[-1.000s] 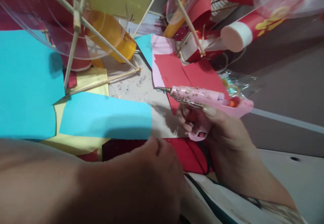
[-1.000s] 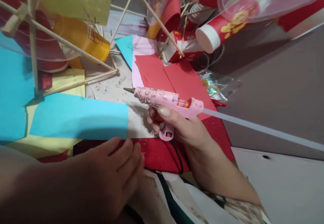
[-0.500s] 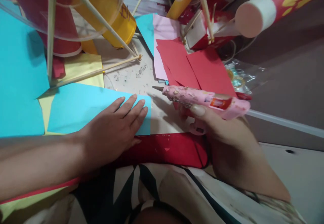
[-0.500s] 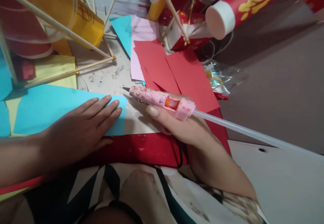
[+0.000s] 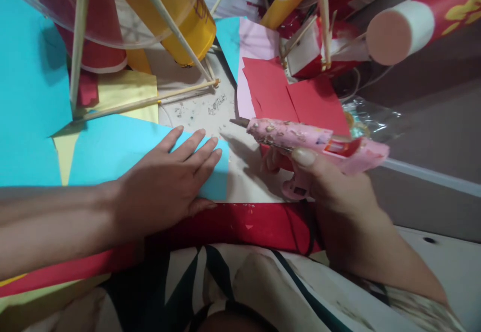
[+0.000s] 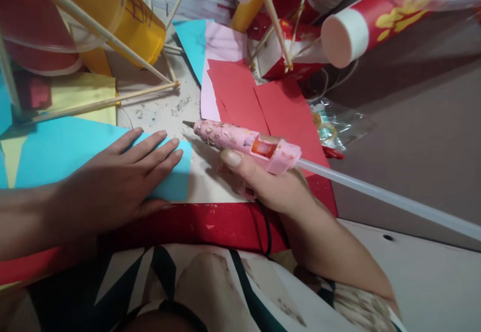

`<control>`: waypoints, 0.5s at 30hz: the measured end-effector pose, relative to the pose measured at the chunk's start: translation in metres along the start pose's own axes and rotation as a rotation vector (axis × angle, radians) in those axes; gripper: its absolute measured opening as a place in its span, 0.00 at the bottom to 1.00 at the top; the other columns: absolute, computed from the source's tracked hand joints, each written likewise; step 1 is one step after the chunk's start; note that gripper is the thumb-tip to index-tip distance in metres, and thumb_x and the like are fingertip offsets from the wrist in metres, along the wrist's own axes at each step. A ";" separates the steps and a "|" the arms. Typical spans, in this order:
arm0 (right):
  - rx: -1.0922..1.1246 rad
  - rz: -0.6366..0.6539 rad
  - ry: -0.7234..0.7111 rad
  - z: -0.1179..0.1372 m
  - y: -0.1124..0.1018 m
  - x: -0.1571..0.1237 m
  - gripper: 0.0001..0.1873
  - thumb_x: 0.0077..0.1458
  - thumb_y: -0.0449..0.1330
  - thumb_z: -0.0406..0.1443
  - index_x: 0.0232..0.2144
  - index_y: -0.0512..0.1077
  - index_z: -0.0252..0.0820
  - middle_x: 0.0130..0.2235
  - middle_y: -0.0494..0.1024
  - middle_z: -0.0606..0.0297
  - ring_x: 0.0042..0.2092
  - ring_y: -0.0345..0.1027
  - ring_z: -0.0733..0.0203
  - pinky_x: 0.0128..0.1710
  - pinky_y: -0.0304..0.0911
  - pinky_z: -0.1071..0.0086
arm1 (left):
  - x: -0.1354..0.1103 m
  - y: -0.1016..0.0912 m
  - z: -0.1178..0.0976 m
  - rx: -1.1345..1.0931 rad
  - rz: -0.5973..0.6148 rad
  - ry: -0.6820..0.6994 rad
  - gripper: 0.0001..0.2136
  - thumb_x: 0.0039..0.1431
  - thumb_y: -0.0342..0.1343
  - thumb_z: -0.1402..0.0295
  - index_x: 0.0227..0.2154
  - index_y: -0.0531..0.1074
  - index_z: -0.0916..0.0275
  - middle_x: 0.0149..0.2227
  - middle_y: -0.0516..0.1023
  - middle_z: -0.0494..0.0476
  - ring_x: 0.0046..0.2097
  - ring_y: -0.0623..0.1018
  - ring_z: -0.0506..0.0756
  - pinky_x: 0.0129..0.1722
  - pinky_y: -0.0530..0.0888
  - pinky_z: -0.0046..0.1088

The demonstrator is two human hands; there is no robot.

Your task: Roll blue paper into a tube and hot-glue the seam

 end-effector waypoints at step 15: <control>-0.087 -0.078 0.015 -0.006 0.000 -0.010 0.16 0.53 0.67 0.47 0.45 0.80 0.57 0.52 0.81 0.69 0.58 0.71 0.49 0.59 0.69 0.51 | 0.011 0.000 0.015 -0.046 -0.015 -0.085 0.22 0.67 0.47 0.67 0.61 0.67 0.70 0.64 0.67 0.70 0.66 0.65 0.70 0.63 0.64 0.55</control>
Point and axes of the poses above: each hand's wrist, its own x-axis towards the middle knuckle, its own y-axis out of the palm, z = x × y, the point moved 5 cm from there along x, towards the middle knuckle
